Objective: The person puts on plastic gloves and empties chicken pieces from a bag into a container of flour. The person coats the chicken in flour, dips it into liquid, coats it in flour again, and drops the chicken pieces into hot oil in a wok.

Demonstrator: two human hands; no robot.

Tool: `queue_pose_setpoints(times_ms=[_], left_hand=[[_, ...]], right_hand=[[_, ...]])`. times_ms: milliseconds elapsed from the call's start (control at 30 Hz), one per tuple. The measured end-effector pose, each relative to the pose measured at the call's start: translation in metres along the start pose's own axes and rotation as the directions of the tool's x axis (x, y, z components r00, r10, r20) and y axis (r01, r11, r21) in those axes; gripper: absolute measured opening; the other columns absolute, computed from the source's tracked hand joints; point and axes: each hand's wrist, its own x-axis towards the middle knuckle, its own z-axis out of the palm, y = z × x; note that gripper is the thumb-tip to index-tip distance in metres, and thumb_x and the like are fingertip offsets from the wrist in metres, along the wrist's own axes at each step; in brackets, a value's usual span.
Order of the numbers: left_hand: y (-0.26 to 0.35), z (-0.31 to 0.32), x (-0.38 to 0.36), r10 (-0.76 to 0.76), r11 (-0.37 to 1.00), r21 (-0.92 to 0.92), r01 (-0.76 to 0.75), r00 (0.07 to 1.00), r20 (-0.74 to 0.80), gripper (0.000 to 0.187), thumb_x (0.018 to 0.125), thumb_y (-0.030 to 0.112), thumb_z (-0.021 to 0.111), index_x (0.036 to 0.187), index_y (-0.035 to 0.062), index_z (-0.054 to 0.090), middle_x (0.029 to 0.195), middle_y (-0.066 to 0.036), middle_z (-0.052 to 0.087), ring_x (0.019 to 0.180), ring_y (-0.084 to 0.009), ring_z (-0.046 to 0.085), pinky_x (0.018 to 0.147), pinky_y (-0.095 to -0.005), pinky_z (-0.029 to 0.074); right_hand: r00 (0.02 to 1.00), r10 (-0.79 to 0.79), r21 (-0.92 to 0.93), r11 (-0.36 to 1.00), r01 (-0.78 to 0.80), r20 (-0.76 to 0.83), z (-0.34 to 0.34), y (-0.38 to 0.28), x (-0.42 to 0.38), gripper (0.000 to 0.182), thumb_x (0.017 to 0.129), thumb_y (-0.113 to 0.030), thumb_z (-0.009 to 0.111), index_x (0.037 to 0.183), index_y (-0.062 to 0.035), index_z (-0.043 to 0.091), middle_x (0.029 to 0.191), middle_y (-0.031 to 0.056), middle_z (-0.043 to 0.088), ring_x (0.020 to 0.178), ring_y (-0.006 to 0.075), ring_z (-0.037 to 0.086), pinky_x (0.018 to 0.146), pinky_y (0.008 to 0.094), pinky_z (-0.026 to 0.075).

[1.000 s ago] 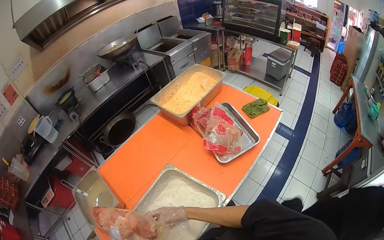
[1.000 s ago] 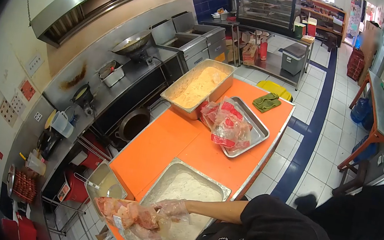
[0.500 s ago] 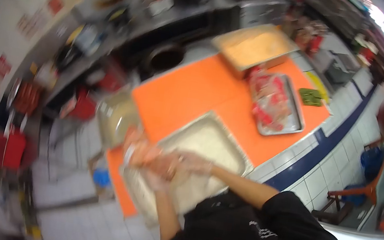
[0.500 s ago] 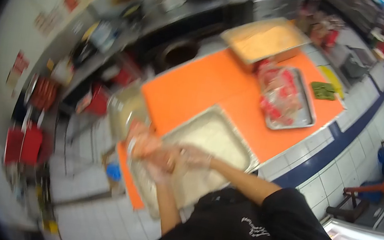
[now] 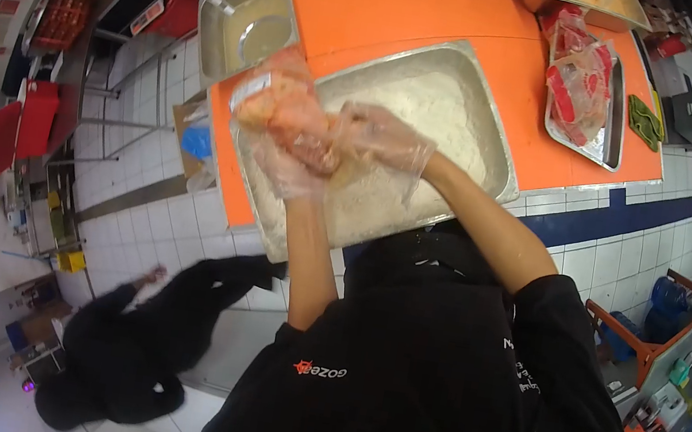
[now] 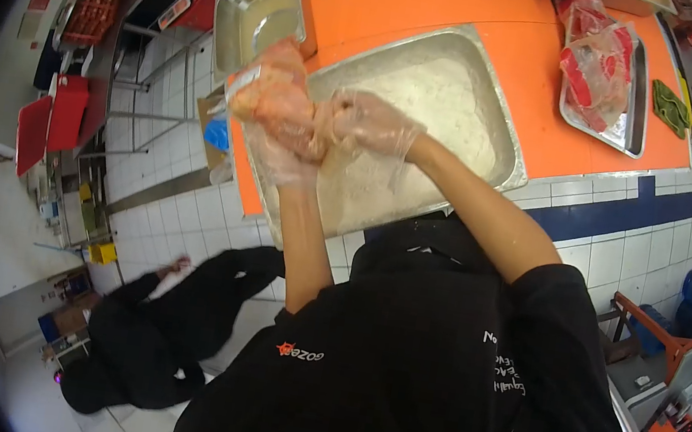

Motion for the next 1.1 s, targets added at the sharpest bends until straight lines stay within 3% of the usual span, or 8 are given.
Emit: queue_pose_setpoints(times_ms=[133,333,433,500,533,600,867,1100], left_hand=[[0.028,0.062,0.013,0.160,0.940,0.329,-0.091,0.969,-0.189,0.046,0.103,0.040,0.055,0.136,0.0073,0.052,0.125,-0.009,0.061,0.111,-0.0252,0.064,0.096,-0.0425,0.057],[0.051,0.093,0.030,0.112,0.987,0.129,-0.092,0.982,-0.155,0.048,0.102,0.050,0.049,0.127,0.0100,0.057,0.115,-0.011,0.064,0.091,-0.0318,0.070,0.071,-0.0467,0.063],[0.050,0.086,0.027,-0.017,0.996,-0.088,0.004,0.988,-0.151,0.049,0.102,0.051,0.048,0.128,0.0103,0.057,0.116,-0.011,0.064,0.090,-0.0331,0.070,0.071,-0.0487,0.063],[0.044,0.073,0.025,-0.029,0.992,-0.124,0.018,0.996,-0.084,0.051,0.103,0.052,0.050,0.131,0.0094,0.056,0.122,-0.010,0.062,0.101,-0.0287,0.067,0.084,-0.0441,0.059],[0.041,0.069,0.025,-0.050,0.987,-0.155,0.046,0.998,-0.023,0.053,0.104,0.052,0.051,0.133,0.0084,0.055,0.127,-0.009,0.061,0.113,-0.0243,0.064,0.097,-0.0395,0.056],[0.029,0.064,0.026,-0.049,0.990,-0.138,0.036,0.995,-0.086,0.052,0.103,0.053,0.050,0.132,0.0099,0.056,0.123,-0.011,0.063,0.104,-0.0295,0.066,0.086,-0.0456,0.059],[0.015,0.047,0.015,-0.144,0.930,-0.346,0.120,0.989,-0.043,0.050,0.103,0.049,0.049,0.130,0.0081,0.056,0.123,-0.013,0.063,0.104,-0.0332,0.067,0.082,-0.0485,0.061],[0.018,0.078,-0.007,-0.064,0.962,-0.270,0.026,0.989,-0.135,0.043,0.107,0.041,0.046,0.132,0.0065,0.055,0.123,-0.009,0.062,0.110,-0.0279,0.064,0.093,-0.0429,0.057]], right_hand=[[0.993,-0.009,-0.327,0.944,-0.029,-0.114,-0.011,-0.040,0.003,0.037,0.090,-0.035,0.070,0.111,-0.0050,0.063,0.099,0.0021,0.065,0.090,0.0114,0.060,0.076,0.0302,0.053],[0.950,0.173,0.217,0.969,-0.118,-0.258,-0.003,-0.074,-0.005,0.037,0.096,-0.033,0.064,0.122,-0.0068,0.067,0.100,0.0032,0.068,0.084,0.0123,0.062,0.073,0.0321,0.053],[0.951,0.249,0.012,0.968,-0.251,-0.182,-0.003,-0.081,-0.014,0.039,0.097,-0.024,0.061,0.127,0.0004,0.065,0.108,0.0129,0.072,0.103,0.0181,0.070,0.091,0.0311,0.057],[0.972,0.050,-0.643,0.742,-0.189,-0.229,-0.004,-0.059,-0.015,0.034,0.100,-0.020,0.060,0.127,0.0005,0.065,0.106,0.0107,0.072,0.097,0.0150,0.070,0.086,0.0301,0.059],[0.973,0.037,-0.651,0.738,-0.179,-0.226,0.001,-0.054,-0.015,0.034,0.100,-0.020,0.060,0.127,0.0005,0.065,0.106,0.0107,0.072,0.097,0.0150,0.070,0.086,0.0301,0.059],[0.987,-0.049,0.212,0.974,0.082,-0.156,0.018,-0.046,-0.017,0.034,0.099,-0.020,0.066,0.127,-0.0004,0.065,0.105,0.0098,0.072,0.093,0.0141,0.070,0.079,0.0297,0.059],[0.975,-0.156,0.060,0.984,0.167,-0.157,0.041,-0.042,-0.015,0.050,0.093,-0.024,0.076,0.135,-0.0058,0.056,0.107,0.0044,0.065,0.089,0.0113,0.060,0.064,0.0255,0.053],[0.901,-0.241,-0.329,0.937,0.118,-0.360,0.052,-0.042,-0.005,0.046,0.084,-0.025,0.080,0.121,-0.0078,0.057,0.102,0.0047,0.060,0.093,0.0133,0.058,0.082,0.0305,0.049]])
